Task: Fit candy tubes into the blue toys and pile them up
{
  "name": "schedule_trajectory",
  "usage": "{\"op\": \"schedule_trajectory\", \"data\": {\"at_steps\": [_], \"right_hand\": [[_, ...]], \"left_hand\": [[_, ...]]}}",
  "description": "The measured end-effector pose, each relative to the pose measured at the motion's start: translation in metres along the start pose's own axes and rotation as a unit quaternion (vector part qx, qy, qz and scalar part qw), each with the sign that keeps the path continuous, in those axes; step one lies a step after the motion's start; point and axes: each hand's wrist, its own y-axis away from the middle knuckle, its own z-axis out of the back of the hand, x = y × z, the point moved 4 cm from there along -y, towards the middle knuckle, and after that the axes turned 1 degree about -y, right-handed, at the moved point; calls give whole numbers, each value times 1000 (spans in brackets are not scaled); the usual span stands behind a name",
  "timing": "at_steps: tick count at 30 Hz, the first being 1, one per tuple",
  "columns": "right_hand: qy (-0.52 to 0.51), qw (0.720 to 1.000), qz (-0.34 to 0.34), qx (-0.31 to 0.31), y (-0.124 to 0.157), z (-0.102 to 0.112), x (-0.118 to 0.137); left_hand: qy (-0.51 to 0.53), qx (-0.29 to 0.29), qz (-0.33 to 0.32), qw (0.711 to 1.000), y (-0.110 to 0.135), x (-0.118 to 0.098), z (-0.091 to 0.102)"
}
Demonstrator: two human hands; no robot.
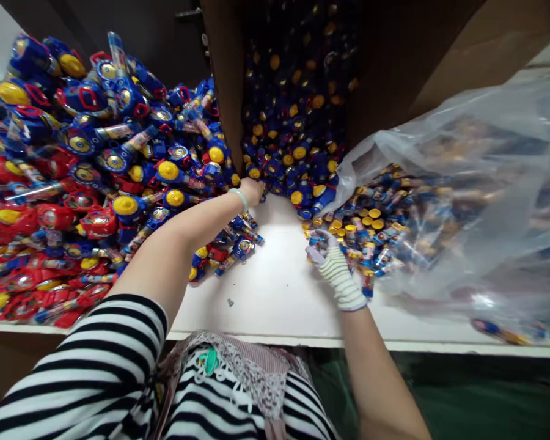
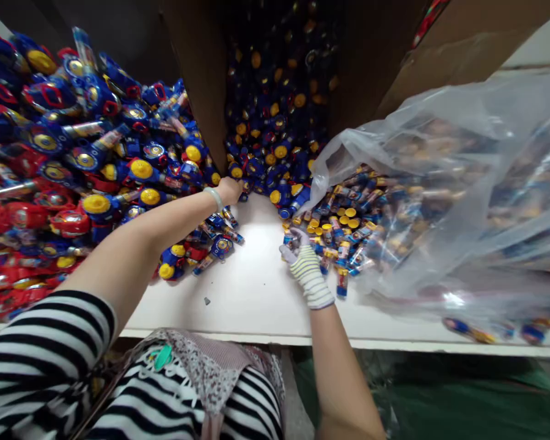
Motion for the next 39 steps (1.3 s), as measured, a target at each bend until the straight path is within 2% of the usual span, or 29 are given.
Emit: {"op": "schedule_trajectory", "data": {"at_steps": [3, 6, 9, 11, 13, 15, 17, 19, 21, 23, 25, 28, 31, 34, 36, 39], "right_hand": [[6, 999, 37, 20, 23, -9, -1], [72, 995, 23, 61, 43, -17, -5], [159, 975, 14, 154, 50, -24, -5], [176, 968, 14, 177, 48, -25, -4], [136, 978, 26, 154, 42, -23, 1], [58, 993, 47, 94, 35, -20, 8], [-11, 998, 68, 16, 29, -15, 17], [-36, 995, 85, -33, 26, -11, 28], [-24, 994, 107, -30, 26, -11, 39], [-4, 992, 129, 0, 31, -11, 50], [12, 990, 142, 23, 39, -11, 59], [46, 987, 149, 38, 53, -12, 71], [94, 983, 153, 42, 64, -16, 83], [160, 976, 142, 30, 69, -21, 93], [202, 970, 135, 32, 71, -24, 97], [201, 971, 123, 39, 75, -27, 100]], "left_hand": [[-27, -16, 47, 998, -8, 14, -14], [-28, -21, 42, 999, -9, 23, -17], [-21, -19, 24, 999, -11, 26, -9], [-19, -21, 11, 1000, -11, 26, 2], [-7, -33, -9, 999, -7, 25, 15], [46, -45, -39, 997, 5, 22, 25], [142, -36, -81, 986, 25, 16, 27], [240, -10, -134, 961, 51, 9, 21], [316, 5, -187, 930, 80, 2, 12], [382, 5, -219, 898, 105, -3, 0], [456, -4, -221, 862, 123, -6, -12], [544, -44, -185, 817, 136, -11, -28], [546, -136, -130, 816, 144, -15, -36], [515, -217, -95, 824, 152, -20, -35], [498, -233, -86, 831, 156, -23, -33], [493, -211, -98, 838, 161, -26, -29]]}}
